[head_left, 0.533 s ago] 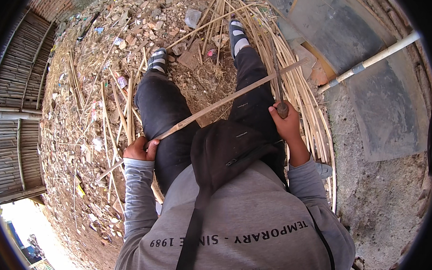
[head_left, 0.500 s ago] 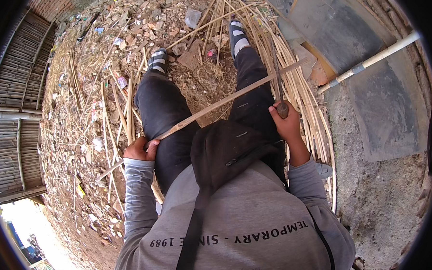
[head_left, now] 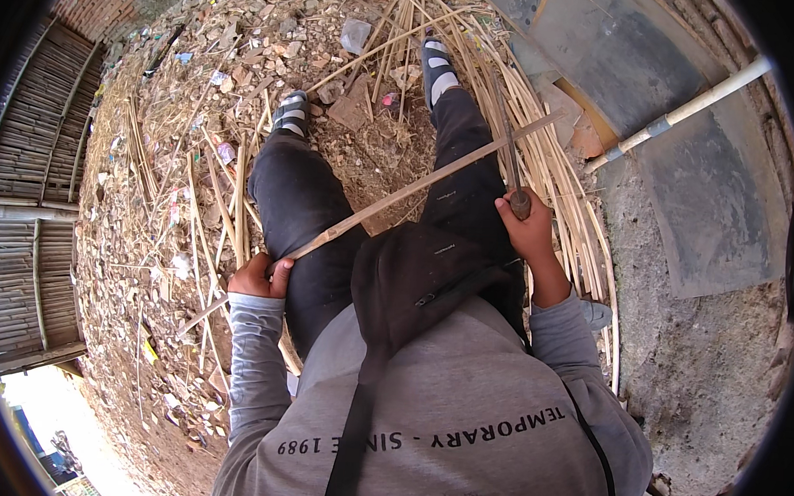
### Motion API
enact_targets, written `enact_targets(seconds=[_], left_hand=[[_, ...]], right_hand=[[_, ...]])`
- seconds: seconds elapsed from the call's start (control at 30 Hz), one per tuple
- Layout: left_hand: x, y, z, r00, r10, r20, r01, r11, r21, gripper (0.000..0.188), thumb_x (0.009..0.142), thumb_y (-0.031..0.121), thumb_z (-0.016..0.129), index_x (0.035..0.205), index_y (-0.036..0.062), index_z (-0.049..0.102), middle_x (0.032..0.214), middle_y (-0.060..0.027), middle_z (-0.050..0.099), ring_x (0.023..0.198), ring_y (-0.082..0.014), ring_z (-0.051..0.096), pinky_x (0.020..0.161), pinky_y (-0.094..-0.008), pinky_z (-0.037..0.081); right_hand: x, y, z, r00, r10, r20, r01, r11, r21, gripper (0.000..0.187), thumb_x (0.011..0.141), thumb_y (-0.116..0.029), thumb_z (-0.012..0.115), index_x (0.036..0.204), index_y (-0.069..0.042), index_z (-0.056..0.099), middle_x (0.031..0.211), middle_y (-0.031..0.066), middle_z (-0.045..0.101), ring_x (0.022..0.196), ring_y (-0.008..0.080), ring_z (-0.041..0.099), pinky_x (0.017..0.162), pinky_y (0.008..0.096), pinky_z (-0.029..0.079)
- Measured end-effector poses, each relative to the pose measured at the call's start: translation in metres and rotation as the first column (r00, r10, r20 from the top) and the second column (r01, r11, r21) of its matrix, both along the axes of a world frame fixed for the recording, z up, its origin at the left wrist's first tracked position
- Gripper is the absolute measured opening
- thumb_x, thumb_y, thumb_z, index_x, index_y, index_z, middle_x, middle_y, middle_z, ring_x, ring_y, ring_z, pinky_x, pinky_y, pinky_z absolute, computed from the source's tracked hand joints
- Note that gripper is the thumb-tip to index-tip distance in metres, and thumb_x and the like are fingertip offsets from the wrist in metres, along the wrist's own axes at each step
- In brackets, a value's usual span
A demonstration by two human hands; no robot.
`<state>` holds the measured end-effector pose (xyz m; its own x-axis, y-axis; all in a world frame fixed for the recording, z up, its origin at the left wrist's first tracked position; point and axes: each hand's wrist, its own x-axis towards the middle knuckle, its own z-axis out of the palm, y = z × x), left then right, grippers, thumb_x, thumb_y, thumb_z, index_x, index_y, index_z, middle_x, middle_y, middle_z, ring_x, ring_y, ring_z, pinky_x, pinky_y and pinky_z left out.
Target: The person shaves a thin bamboo strip using a curved blade, drawing the blade toward themselves while holding the strip against their leg.
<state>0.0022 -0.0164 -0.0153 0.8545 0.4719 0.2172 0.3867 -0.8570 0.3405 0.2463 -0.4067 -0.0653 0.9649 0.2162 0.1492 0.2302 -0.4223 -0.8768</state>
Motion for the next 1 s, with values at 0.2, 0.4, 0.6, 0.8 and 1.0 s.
enact_targets(seconds=[0.2, 0.4, 0.6, 0.8, 1.0], left_hand=[[-0.0014, 0.0, -0.0002, 1.0, 0.012, -0.013, -0.012, 1.0, -0.009, 0.054, 0.089, 0.058, 0.066, 0.075, 0.0062, 0.061, 0.067, -0.02, 0.063, 0.064, -0.0441, 0.063, 0.059, -0.0506, 0.048], [-0.0013, -0.0017, 0.0016, 1.0, 0.02, -0.022, -0.02, 1.0, -0.01, 0.055, 0.09, 0.06, 0.064, 0.075, 0.0067, 0.061, 0.067, -0.0197, 0.063, 0.064, -0.0443, 0.063, 0.059, -0.0508, 0.048], [-0.0009, -0.0021, 0.0028, 0.999, 0.023, -0.032, -0.024, 0.999, -0.024, 0.056, 0.09, 0.06, 0.064, 0.074, 0.0066, 0.06, 0.066, -0.0197, 0.062, 0.064, -0.0443, 0.063, 0.059, -0.0506, 0.048], [-0.0017, -0.0007, 0.0005, 0.999, 0.02, -0.03, -0.021, 1.0, -0.014, 0.056, 0.09, 0.059, 0.064, 0.072, 0.0064, 0.058, 0.065, -0.0194, 0.061, 0.063, -0.0441, 0.062, 0.058, -0.05, 0.047], [0.0003, -0.0038, 0.0041, 1.0, 0.018, -0.013, -0.019, 1.0, -0.023, 0.055, 0.089, 0.058, 0.066, 0.071, 0.0061, 0.058, 0.065, -0.0191, 0.061, 0.062, -0.0436, 0.061, 0.057, -0.0493, 0.047]], right_hand=[[-0.0002, 0.0024, -0.001, 0.999, 0.006, 0.032, -0.007, 1.0, 0.026, 0.021, 0.088, -0.018, 0.078, 0.092, -0.002, 0.066, 0.081, 0.0098, 0.071, 0.077, 0.0197, 0.07, 0.073, 0.0327, 0.053], [-0.0025, 0.0049, -0.0006, 1.0, 0.01, 0.013, -0.01, 0.999, 0.037, 0.022, 0.088, -0.02, 0.078, 0.092, -0.002, 0.066, 0.081, 0.0095, 0.07, 0.077, 0.0185, 0.069, 0.073, 0.0322, 0.053], [-0.0035, 0.0059, 0.0002, 1.0, 0.006, 0.014, -0.007, 0.999, 0.035, 0.022, 0.088, -0.021, 0.077, 0.091, -0.002, 0.065, 0.081, 0.0091, 0.07, 0.077, 0.018, 0.069, 0.073, 0.0317, 0.053], [-0.0035, 0.0058, -0.0013, 1.0, 0.008, 0.01, -0.008, 0.999, 0.035, 0.022, 0.088, -0.021, 0.077, 0.091, -0.002, 0.065, 0.08, 0.0096, 0.07, 0.077, 0.0186, 0.069, 0.073, 0.0318, 0.053], [-0.0031, 0.0054, -0.0031, 1.0, 0.007, 0.002, -0.007, 0.999, 0.032, 0.022, 0.088, -0.021, 0.078, 0.09, -0.002, 0.065, 0.081, 0.0098, 0.071, 0.077, 0.0193, 0.069, 0.073, 0.0325, 0.053]])
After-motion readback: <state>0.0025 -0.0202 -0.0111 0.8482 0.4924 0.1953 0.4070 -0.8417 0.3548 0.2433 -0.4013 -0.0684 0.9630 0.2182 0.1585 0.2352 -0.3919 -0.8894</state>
